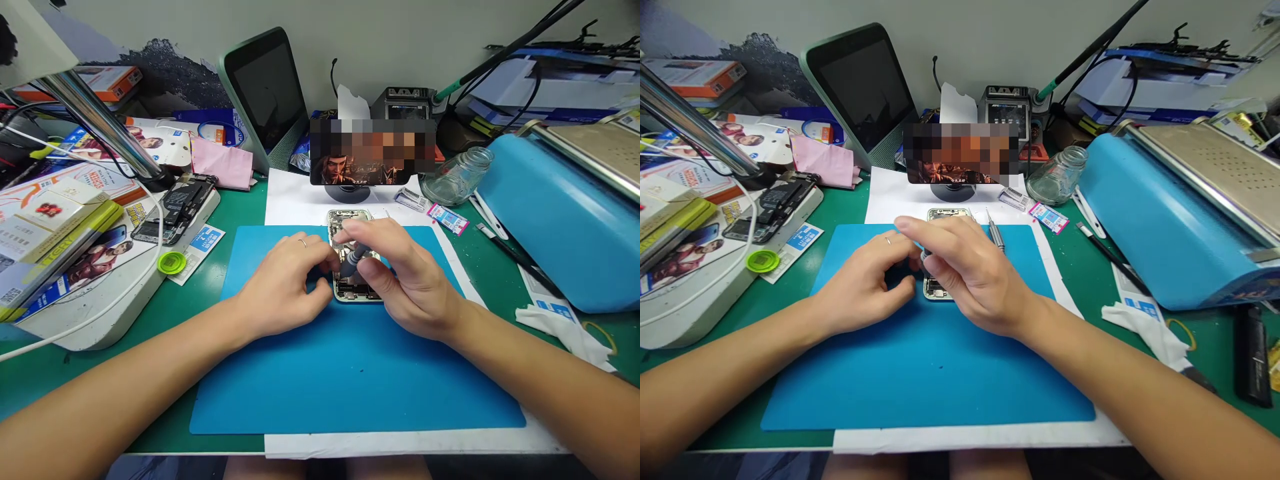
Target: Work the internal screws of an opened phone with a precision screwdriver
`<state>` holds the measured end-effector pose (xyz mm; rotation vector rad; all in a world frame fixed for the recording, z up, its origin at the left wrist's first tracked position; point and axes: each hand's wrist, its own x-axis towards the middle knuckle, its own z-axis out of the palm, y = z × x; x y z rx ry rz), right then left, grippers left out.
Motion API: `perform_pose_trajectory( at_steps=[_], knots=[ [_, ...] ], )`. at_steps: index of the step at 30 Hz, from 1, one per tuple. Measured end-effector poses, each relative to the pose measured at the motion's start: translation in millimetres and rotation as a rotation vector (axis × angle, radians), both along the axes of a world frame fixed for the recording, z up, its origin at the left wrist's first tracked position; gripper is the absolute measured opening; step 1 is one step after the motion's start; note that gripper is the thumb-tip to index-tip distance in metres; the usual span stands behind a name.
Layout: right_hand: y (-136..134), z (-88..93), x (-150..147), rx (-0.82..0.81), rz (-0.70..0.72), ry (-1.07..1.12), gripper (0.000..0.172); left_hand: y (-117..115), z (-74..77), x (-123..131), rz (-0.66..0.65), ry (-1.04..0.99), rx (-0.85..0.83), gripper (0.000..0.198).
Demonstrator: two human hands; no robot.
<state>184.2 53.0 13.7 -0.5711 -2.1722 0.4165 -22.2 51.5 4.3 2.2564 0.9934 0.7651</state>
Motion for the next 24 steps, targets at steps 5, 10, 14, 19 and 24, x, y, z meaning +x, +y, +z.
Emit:
perform_pose_trajectory(
  at_steps=[5, 10, 14, 19, 24],
  knots=[
    [0, -2.0, 2, 0.011, 0.054, 0.01, 0.049, 0, -2.0, 0, 0.025, 0.0, -0.014, 0.013],
    [2, -2.6, 2, 0.052, 0.02, -0.003, 0.046, 0, -3.1, 2, 0.025, 0.018, -0.002, 0.009],
    [4, -3.6, 0, 0.076, -0.004, 0.009, 0.042, 1, -3.3, 2, 0.025, 0.03, 0.016, 0.009],
    [6, -8.8, -5, 0.026, 0.058, 0.099, 0.04, -1, -1.9, 2, 0.021, 0.046, 0.048, 0.008],
    [6, -13.1, -6, 0.022, 0.097, 0.133, 0.042, -5, -1.4, 5, 0.012, 0.049, 0.116, 0.005]
  ],
)
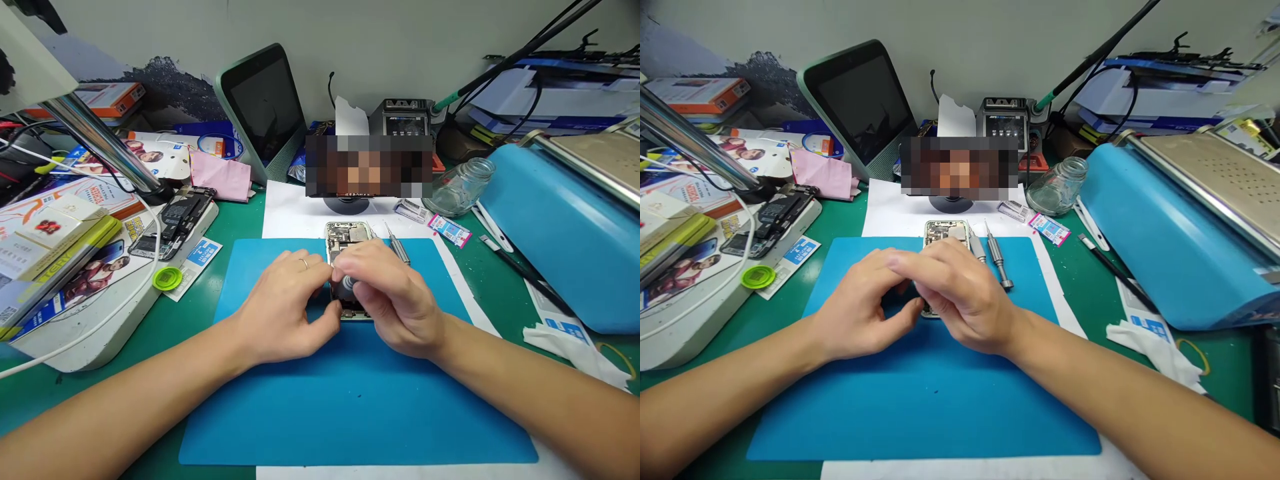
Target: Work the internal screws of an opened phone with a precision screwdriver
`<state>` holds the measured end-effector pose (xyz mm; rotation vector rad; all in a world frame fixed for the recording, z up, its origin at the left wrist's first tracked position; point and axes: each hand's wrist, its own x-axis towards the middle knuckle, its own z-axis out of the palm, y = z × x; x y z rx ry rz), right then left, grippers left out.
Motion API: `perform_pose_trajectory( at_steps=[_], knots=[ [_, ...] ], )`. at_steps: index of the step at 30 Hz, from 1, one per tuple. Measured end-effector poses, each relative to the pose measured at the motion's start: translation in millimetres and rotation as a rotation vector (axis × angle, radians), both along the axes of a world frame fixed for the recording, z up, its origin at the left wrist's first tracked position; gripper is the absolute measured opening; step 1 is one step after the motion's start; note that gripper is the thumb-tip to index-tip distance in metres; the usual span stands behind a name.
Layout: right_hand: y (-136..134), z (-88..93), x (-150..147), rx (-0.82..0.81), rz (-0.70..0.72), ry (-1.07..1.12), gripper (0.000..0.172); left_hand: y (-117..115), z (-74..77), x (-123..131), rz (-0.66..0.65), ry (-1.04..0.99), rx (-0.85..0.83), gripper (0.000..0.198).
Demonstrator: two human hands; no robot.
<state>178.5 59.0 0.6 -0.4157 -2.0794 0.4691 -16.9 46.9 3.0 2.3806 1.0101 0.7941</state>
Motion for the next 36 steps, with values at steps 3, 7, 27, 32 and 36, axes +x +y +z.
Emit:
perform_pose_trajectory(
  at_steps=[3, 7, 27, 32, 36],
  knots=[
    [-1, -0.4, 0, 0.034, -0.006, -0.002, 0.042, -1, -0.7, 2, -0.008, -0.008, 0.032, 0.005],
    [-2, -0.2, 1, 0.041, -0.033, -0.008, 0.047, 0, -2.4, 3, -0.014, -0.02, 0.041, 0.006],
    [-2, 4.8, 2, 0.047, -0.029, 0.025, 0.045, -8, -12.2, 3, 0.112, 0.267, 0.122, 0.079],
    [-4, 7.2, 3, 0.026, -0.001, 0.008, 0.049, -10, -15.5, 4, 0.114, 0.359, 0.173, 0.085],
    [-4, 7.2, 2, 0.063, -0.007, 0.01, 0.046, -10, -16.2, 5, 0.109, 0.418, 0.154, 0.088]
  ],
)
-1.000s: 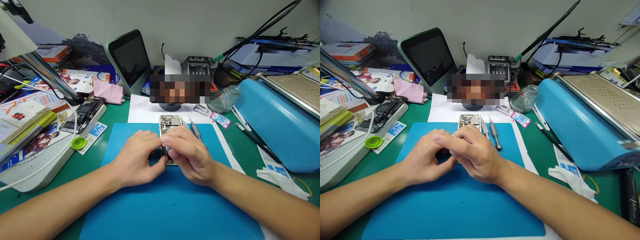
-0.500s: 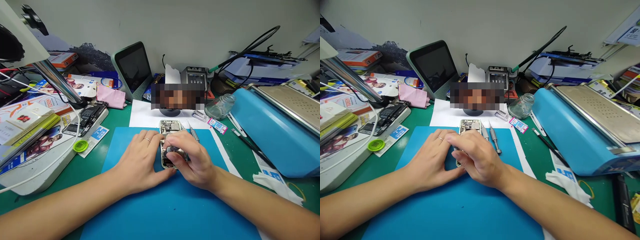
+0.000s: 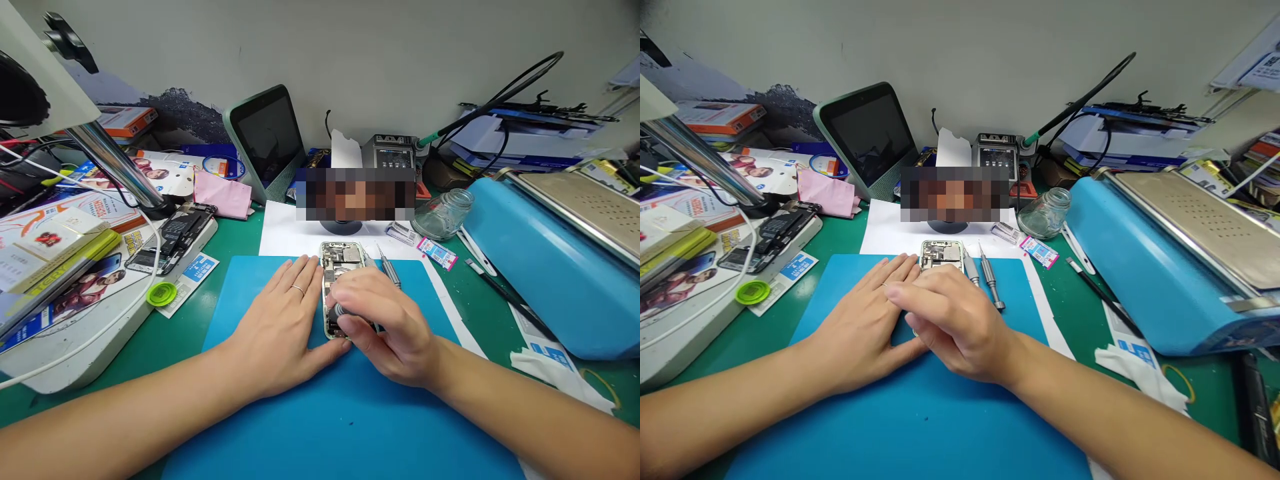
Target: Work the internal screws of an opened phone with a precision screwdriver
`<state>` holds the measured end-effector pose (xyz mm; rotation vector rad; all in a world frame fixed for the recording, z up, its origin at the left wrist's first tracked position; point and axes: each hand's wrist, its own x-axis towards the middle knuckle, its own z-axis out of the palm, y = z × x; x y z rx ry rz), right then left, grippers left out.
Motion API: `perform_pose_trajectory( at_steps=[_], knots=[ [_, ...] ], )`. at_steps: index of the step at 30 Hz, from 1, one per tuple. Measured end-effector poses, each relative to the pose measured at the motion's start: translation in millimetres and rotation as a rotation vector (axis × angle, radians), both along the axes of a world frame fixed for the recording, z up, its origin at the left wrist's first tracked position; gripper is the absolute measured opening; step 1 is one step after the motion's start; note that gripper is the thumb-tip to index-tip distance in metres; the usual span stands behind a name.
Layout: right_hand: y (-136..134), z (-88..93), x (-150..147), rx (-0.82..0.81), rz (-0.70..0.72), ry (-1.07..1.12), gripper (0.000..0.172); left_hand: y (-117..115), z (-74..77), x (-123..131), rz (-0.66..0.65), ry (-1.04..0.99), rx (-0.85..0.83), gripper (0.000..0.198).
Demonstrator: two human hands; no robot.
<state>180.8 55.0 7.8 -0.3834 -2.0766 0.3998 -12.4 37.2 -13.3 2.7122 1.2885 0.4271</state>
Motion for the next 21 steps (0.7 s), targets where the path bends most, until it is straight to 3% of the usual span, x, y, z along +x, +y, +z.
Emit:
perform_pose_trajectory(
  at_steps=[6, 10, 21],
  knots=[
    [2.2, 0.4, 3.6, -0.005, -0.1, -0.02, 0.043, -0.8, -0.4, -0.7, -0.017, -0.02, 0.02, 0.083],
    [1.6, 1.3, 4.5, -0.038, -0.076, -0.01, 0.049, -1.3, -0.4, -1.1, -0.021, -0.035, 0.028, 0.083],
    [4.9, 1.4, 3.5, -0.033, -0.043, -0.02, 0.043, -0.4, 0.9, -2.2, -0.03, -0.036, -0.001, 0.082]
  ],
)
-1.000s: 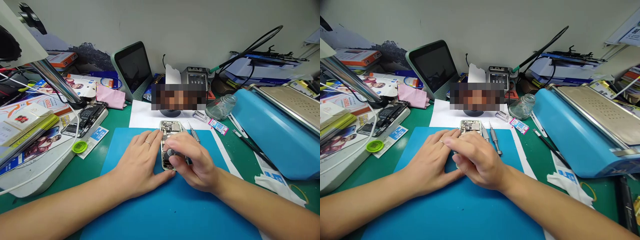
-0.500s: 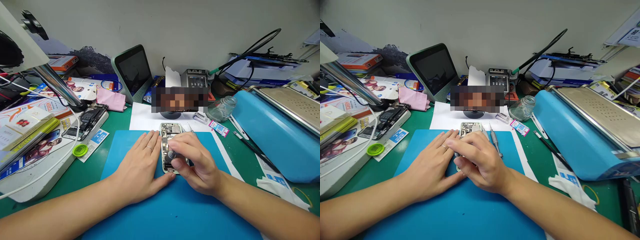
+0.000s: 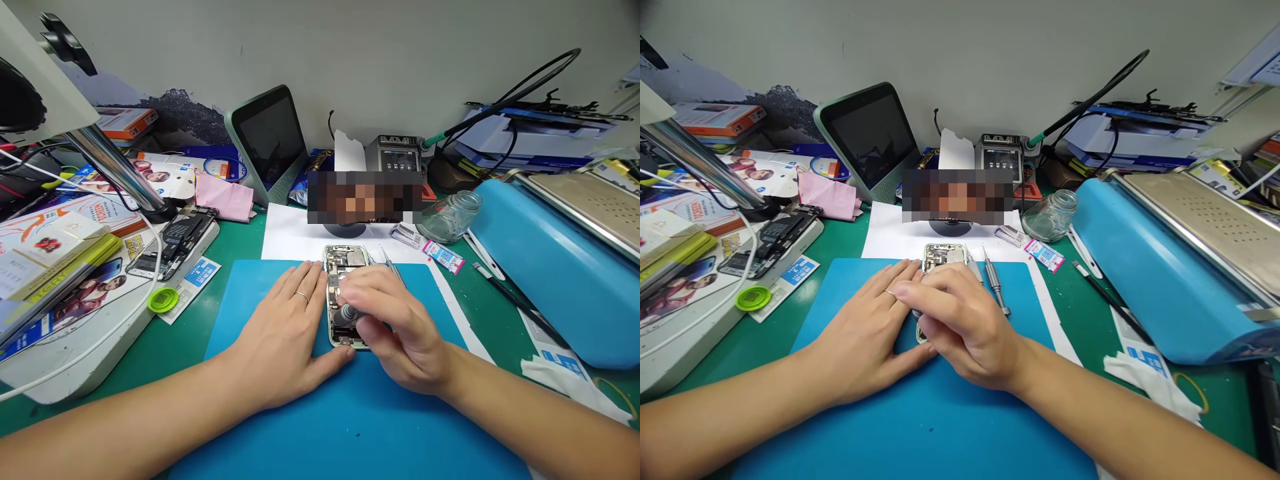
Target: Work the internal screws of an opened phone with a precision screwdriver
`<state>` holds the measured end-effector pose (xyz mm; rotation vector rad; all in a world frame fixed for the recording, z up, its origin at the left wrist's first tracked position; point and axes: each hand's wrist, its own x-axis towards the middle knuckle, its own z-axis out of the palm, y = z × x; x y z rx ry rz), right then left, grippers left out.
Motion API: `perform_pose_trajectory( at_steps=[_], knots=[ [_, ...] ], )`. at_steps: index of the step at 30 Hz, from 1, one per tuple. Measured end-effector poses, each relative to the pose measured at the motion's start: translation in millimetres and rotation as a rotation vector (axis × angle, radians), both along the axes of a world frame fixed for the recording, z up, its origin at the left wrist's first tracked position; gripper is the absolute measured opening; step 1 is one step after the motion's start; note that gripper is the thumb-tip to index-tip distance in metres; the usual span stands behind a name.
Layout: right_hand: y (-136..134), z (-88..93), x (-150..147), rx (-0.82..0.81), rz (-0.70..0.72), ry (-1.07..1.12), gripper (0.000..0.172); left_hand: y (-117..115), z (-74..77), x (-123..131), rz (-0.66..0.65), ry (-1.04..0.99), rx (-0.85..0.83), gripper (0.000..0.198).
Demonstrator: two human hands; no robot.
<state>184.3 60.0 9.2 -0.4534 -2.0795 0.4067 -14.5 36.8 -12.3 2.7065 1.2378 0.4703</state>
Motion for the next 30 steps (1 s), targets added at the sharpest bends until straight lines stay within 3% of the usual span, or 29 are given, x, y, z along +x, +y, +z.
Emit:
perform_pose_trajectory(
  at_steps=[5, 10, 30],
  knots=[
    [-1.4, -1.5, -0.1, -0.028, 0.069, 0.019, 0.052, 1.2, 1.6, 0.0, -0.005, 0.004, -0.016, 0.082],
    [-3.6, -4.7, -0.4, -0.045, 0.121, 0.017, 0.04, 0.8, 0.1, 1.1, -0.003, 0.049, -0.04, 0.086],
    [-3.3, -4.3, 0.0, 0.017, 0.116, 0.009, 0.036, -0.1, -2.1, 0.2, 0.018, 0.092, 0.008, 0.089]
  ],
)
